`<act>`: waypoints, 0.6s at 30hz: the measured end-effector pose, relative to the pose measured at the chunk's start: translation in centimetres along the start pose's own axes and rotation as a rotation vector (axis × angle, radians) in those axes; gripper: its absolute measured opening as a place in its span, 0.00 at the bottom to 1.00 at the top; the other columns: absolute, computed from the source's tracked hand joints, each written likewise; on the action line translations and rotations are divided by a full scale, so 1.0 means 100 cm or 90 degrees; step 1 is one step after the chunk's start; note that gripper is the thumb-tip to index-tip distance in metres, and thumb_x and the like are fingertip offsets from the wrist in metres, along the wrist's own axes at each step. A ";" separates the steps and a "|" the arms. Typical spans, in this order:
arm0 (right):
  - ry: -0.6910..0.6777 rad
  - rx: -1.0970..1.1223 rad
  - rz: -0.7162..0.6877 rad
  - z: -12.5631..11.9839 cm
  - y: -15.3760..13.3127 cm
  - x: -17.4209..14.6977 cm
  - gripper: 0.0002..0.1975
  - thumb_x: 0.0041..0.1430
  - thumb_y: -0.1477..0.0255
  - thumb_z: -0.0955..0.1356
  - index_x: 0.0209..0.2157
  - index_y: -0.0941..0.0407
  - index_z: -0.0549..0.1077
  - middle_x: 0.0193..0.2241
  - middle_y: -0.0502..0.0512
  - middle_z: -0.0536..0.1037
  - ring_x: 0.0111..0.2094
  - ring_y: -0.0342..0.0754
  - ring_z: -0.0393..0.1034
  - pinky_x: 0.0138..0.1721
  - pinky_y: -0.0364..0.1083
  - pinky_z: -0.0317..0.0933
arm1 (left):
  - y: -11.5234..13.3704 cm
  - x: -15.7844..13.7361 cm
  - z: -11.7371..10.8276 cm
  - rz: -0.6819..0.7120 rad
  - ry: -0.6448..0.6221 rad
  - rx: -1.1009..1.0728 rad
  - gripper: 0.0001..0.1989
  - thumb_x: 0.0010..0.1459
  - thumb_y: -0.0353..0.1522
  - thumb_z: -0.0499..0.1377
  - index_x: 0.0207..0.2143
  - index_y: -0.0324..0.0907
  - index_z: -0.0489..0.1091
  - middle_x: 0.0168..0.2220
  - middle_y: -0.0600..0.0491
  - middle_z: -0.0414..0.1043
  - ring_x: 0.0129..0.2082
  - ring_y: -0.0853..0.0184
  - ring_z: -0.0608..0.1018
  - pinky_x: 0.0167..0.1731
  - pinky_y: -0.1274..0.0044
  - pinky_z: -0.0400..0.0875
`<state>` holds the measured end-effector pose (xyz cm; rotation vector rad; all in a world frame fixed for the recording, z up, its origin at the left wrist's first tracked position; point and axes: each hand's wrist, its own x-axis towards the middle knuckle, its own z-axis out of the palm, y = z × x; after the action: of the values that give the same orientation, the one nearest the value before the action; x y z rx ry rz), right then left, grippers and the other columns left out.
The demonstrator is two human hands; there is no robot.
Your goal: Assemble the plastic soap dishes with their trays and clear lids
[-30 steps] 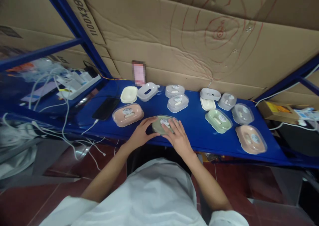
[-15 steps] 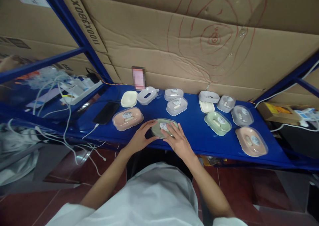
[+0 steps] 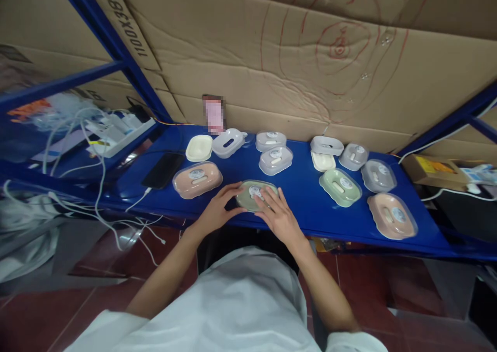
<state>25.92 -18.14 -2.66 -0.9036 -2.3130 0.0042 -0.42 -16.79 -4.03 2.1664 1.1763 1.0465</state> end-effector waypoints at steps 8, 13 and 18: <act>-0.058 0.127 0.100 -0.005 0.015 0.005 0.36 0.70 0.63 0.71 0.74 0.41 0.58 0.78 0.56 0.50 0.78 0.63 0.39 0.72 0.69 0.54 | 0.004 0.002 -0.002 0.008 0.001 -0.003 0.23 0.67 0.40 0.66 0.61 0.49 0.69 0.66 0.43 0.67 0.67 0.54 0.72 0.67 0.56 0.69; -0.071 0.094 0.097 -0.005 0.018 0.003 0.37 0.70 0.63 0.71 0.75 0.40 0.56 0.78 0.54 0.50 0.78 0.62 0.42 0.73 0.67 0.54 | 0.004 0.002 0.000 -0.005 -0.005 0.007 0.25 0.67 0.40 0.66 0.63 0.50 0.67 0.67 0.43 0.66 0.68 0.54 0.71 0.68 0.56 0.67; -0.088 0.035 0.075 -0.012 0.021 0.003 0.38 0.69 0.62 0.72 0.75 0.42 0.56 0.76 0.55 0.56 0.77 0.61 0.48 0.72 0.64 0.59 | 0.008 0.003 -0.001 -0.022 -0.021 -0.001 0.25 0.68 0.42 0.65 0.64 0.50 0.66 0.68 0.43 0.64 0.69 0.53 0.69 0.69 0.55 0.66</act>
<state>27.73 -16.63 -2.01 -1.0385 -2.3703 0.1848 0.02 -16.97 -3.33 2.1468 1.1937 0.9930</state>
